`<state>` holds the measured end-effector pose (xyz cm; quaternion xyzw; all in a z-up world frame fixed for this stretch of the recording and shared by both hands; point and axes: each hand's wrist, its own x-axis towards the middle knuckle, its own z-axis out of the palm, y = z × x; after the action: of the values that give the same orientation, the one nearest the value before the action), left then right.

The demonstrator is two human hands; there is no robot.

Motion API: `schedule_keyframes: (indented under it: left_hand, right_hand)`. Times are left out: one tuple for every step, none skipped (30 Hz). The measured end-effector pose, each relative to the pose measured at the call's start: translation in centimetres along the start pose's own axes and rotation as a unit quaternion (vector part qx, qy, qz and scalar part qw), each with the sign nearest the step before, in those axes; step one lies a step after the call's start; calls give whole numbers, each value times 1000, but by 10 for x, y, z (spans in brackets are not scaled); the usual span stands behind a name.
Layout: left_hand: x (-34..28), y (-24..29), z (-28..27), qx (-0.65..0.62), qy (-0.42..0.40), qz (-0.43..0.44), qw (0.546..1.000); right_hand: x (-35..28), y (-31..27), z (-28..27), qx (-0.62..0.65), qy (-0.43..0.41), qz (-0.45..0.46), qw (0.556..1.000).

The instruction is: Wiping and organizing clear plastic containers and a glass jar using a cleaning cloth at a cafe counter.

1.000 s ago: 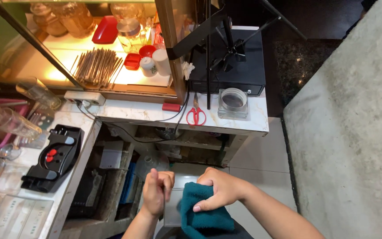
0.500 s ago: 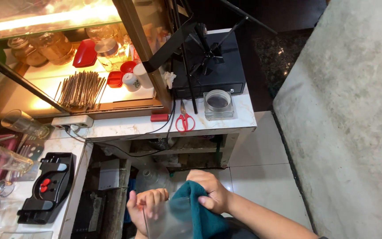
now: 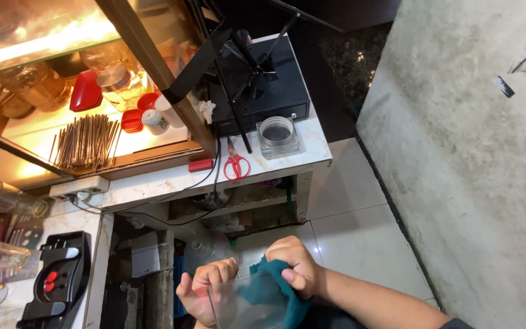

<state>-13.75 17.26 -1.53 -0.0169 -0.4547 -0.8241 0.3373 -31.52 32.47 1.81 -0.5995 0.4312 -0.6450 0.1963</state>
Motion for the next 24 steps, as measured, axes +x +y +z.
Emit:
schedule_keyframes:
  left_hand:
    - [0, -2, -1, -55, -6, -12, 998]
    - [0, -5, -1, -111, -11, -23, 993]
    - [1, -9, 3, -112, -15, -24, 993]
    - [-1, -11, 6, -194, 15, -46, 980]
    - [-3, -14, 9, -275, 45, -66, 958]
    - [-3, -17, 20, -275, 44, -69, 958]
    - [-2, -21, 30, -298, 1, -92, 950]
    - [-2, -24, 41, -320, -42, -113, 940]
    - [-7, -29, 32, -321, -42, -115, 939]
    - [-9, -34, 22, -316, -23, -109, 942]
    - [-12, -40, 11, -312, -3, -102, 945]
    - [-12, -38, 7, -311, -2, -100, 945]
    - [-12, -36, 3, -306, 20, -93, 947]
    - [-18, -33, -2, -301, 47, -88, 948]
    - [-14, -18, 7, -300, 51, -89, 948]
    - [-4, -5, 16, -86, 21, -74, 993]
    - [6, 8, 24, 132, -12, -54, 990]
    - [7, 7, 21, 130, -14, -52, 990]
    - [8, 7, 18, 177, -46, -42, 982]
    - [5, 9, 15, 227, -72, -32, 971]
    - [-6, 1, -4, 228, -71, -30, 971]
    - [-17, -8, -22, 199, -17, -57, 978]
    - [-29, -17, -40, 168, 37, -84, 982]
    - [-29, -16, -43, 168, 38, -82, 982]
  right_hand:
    - [-2, 2, -4, 31, -16, 25, 999]
    - [-4, 4, -9, 60, -34, 50, 996]
    - [-6, 5, -10, 57, -32, 48, 997]
    - [-10, 6, -9, 113, -28, 67, 991]
    - [-14, 6, -8, 169, -25, 85, 982]
    - [-34, 35, 12, 168, -22, 85, 982]
    - [-53, 64, 31, 266, 88, 74, 957]
    - [-72, 92, 51, 358, 196, 59, 911]
    - [-72, 82, 55, 357, 198, 58, 911]
    - [-69, 74, 56, 461, 231, 112, 850]
    - [-66, 66, 59, 556, 259, 164, 772]
    - [-63, 62, 50, 557, 257, 165, 773]
    - [-59, 59, 41, 555, 240, 191, 773]
    - [-58, 54, 36, 555, 225, 219, 770]
    - [-62, 54, 29, 557, 225, 222, 768]
    - [-62, 56, 19, 388, 189, 259, 864]
    - [-61, 57, 9, 202, 145, 287, 925]
    - [-51, 43, 5, 199, 145, 285, 926]
    - [-40, 27, 1, 113, 115, 211, 964]
    - [-29, 12, 1, 30, 81, 134, 987]
    - [-25, 10, 5, 31, 78, 133, 987]
    - [-23, 7, 9, 64, 102, 174, 977]
    - [-20, 4, 12, 96, 125, 214, 964]
    - [-10, -13, 15, 96, 123, 214, 964]
